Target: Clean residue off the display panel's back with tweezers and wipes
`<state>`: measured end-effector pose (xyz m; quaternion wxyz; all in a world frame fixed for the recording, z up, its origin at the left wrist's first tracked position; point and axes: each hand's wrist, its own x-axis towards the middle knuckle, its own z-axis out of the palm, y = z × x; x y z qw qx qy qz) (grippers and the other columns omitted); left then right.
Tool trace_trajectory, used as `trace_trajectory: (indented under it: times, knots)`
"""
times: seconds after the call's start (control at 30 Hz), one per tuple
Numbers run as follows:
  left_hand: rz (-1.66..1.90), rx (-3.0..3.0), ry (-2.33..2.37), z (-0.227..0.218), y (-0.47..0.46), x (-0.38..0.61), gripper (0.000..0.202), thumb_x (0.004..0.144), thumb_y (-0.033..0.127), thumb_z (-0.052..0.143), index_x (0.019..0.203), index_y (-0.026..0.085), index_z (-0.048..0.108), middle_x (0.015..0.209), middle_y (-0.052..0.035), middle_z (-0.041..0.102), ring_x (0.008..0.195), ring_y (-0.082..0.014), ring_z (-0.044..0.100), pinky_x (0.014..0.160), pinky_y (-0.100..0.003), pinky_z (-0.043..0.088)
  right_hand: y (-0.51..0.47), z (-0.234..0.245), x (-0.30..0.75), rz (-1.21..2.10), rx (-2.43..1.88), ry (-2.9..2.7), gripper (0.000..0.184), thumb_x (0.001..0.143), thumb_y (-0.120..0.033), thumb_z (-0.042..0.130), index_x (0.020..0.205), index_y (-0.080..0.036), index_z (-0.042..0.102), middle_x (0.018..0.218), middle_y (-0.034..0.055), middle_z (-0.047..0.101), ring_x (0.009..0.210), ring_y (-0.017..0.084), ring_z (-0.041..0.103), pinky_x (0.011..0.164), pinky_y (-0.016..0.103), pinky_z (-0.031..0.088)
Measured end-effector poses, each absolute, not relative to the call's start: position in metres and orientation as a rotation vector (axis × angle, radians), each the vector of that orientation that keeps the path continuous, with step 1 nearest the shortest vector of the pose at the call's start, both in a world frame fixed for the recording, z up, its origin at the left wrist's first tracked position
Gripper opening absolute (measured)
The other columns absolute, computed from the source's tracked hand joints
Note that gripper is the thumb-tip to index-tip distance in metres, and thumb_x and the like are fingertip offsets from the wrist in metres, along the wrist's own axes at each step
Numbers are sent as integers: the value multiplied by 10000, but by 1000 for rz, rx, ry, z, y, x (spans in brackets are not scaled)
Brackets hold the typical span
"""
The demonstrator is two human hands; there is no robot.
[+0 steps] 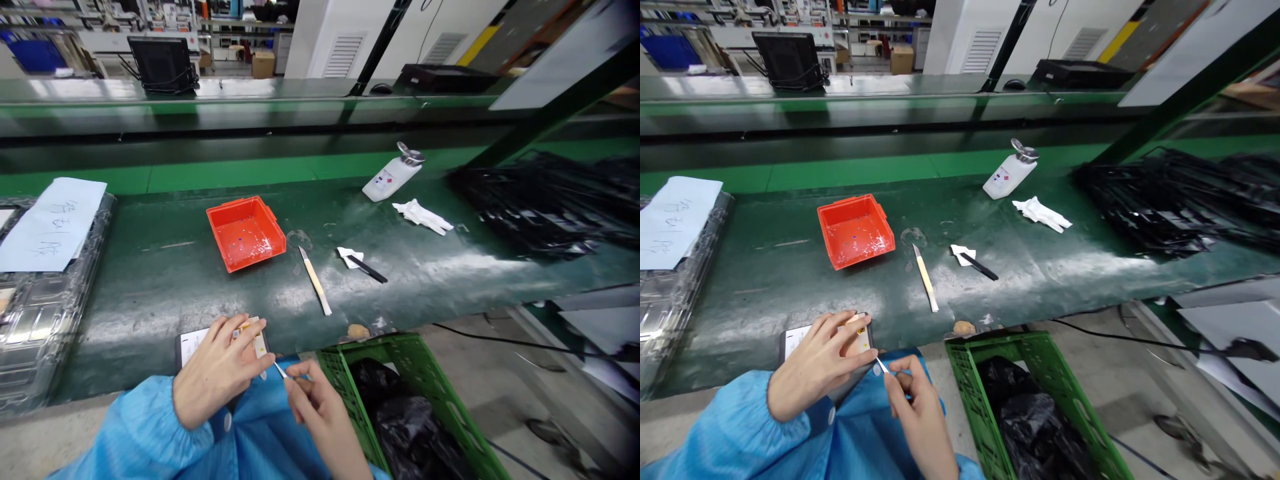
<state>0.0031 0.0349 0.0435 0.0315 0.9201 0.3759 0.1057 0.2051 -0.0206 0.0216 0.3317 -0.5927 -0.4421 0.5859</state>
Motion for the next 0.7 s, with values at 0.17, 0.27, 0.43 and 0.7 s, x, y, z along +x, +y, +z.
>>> trace_trajectory:
  times: [0.17, 0.27, 0.43, 0.7]
  knots:
    - [335, 2819, 1160, 43, 34, 3, 571, 769, 82, 660, 1248, 357, 513, 1426, -73, 428, 1243, -329, 436, 939, -526, 418, -26, 23, 205, 1086, -1537, -1615, 192, 926, -382, 513, 893, -226, 618, 842, 30, 642, 760, 171, 603, 718, 255, 452]
    - [395, 2779, 1190, 44, 35, 5, 544, 816, 74, 588, 1287, 328, 486, 1381, -85, 477, 1220, -310, 467, 934, -508, 433, -26, 22, 207, 1151, -1560, -1561, 207, 921, -400, 528, 860, -224, 619, 771, 7, 634, 694, 153, 593, 667, 234, 450]
    - [536, 2635, 1273, 45, 35, 7, 478, 868, 94, 486, 1339, 153, 427, 1346, -157, 506, 1178, -272, 513, 936, -458, 457, -19, 20, 208, 1681, -1513, -1081, 356, 844, -520, 610, 719, -198, 522, 522, -85, 419, 380, 45, 280, 357, 181, 205]
    - [552, 2654, 1271, 46, 35, 7, 409, 877, 117, 470, 1283, 164, 492, 1316, -136, 543, 1182, -272, 521, 940, -451, 463, -14, 18, 209, 2038, -1371, -582, 402, 752, -545, 709, 834, -175, 574, 471, -123, 363, 347, 14, 167, 337, 162, 80]
